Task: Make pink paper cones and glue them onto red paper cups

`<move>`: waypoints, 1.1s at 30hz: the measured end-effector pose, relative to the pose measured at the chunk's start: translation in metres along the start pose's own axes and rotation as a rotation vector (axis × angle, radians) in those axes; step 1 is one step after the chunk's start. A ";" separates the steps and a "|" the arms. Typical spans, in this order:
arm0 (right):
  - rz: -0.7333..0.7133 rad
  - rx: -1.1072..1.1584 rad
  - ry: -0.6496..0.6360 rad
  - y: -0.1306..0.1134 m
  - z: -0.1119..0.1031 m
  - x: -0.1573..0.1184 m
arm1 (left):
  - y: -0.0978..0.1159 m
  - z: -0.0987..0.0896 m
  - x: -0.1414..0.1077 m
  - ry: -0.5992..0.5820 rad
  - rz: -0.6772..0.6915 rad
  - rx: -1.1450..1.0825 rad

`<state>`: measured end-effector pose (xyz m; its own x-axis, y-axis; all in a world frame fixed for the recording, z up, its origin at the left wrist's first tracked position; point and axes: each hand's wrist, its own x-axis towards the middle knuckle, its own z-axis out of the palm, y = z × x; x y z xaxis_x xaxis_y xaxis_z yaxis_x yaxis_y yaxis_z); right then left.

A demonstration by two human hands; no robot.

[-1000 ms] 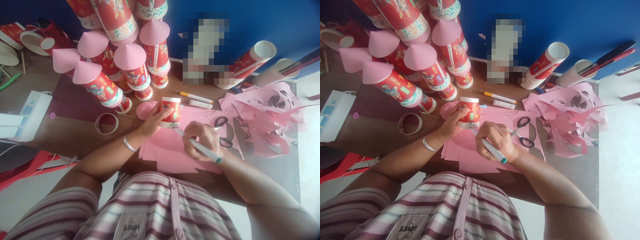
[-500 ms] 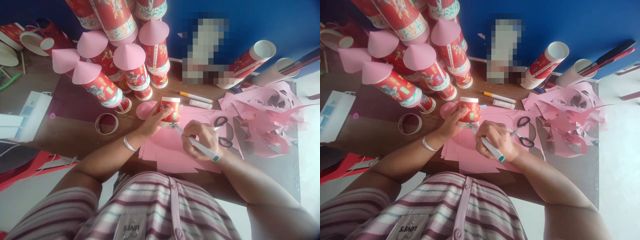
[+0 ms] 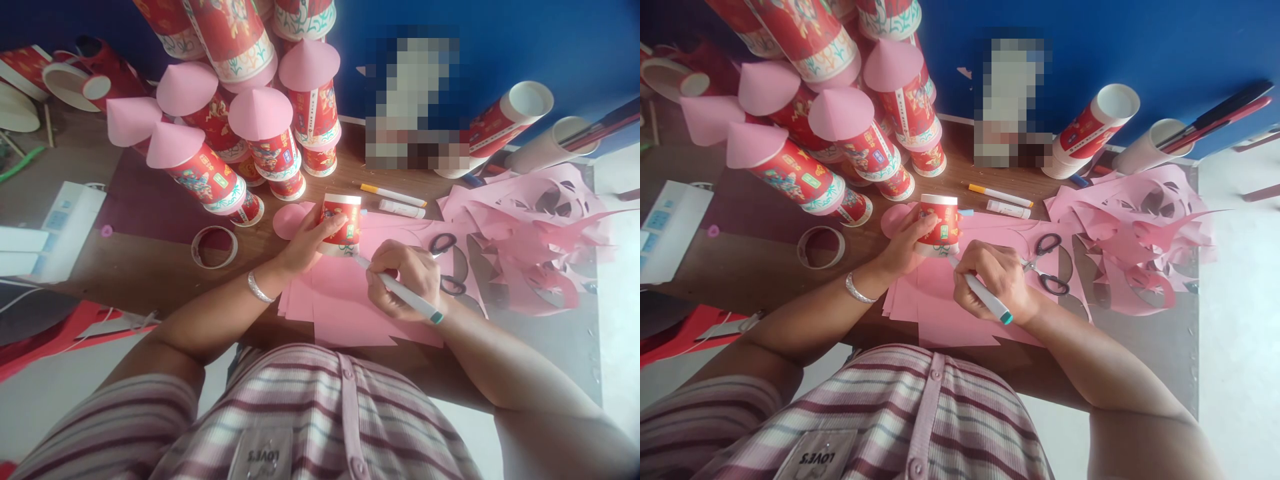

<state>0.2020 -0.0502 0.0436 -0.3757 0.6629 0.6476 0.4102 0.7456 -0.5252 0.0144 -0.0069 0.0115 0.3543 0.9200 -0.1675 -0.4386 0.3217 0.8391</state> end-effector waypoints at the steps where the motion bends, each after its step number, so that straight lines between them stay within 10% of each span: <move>1: -0.005 -0.001 0.006 -0.001 0.000 0.000 | 0.000 0.000 0.000 -0.009 -0.002 0.002; 33: -0.027 0.051 -0.045 -0.001 0.004 0.004 | -0.008 -0.006 0.001 -0.029 0.018 0.114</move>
<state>0.1968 -0.0483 0.0447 -0.4238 0.6439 0.6370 0.3572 0.7651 -0.5357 0.0131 -0.0075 0.0014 0.3715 0.9181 -0.1381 -0.3487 0.2758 0.8957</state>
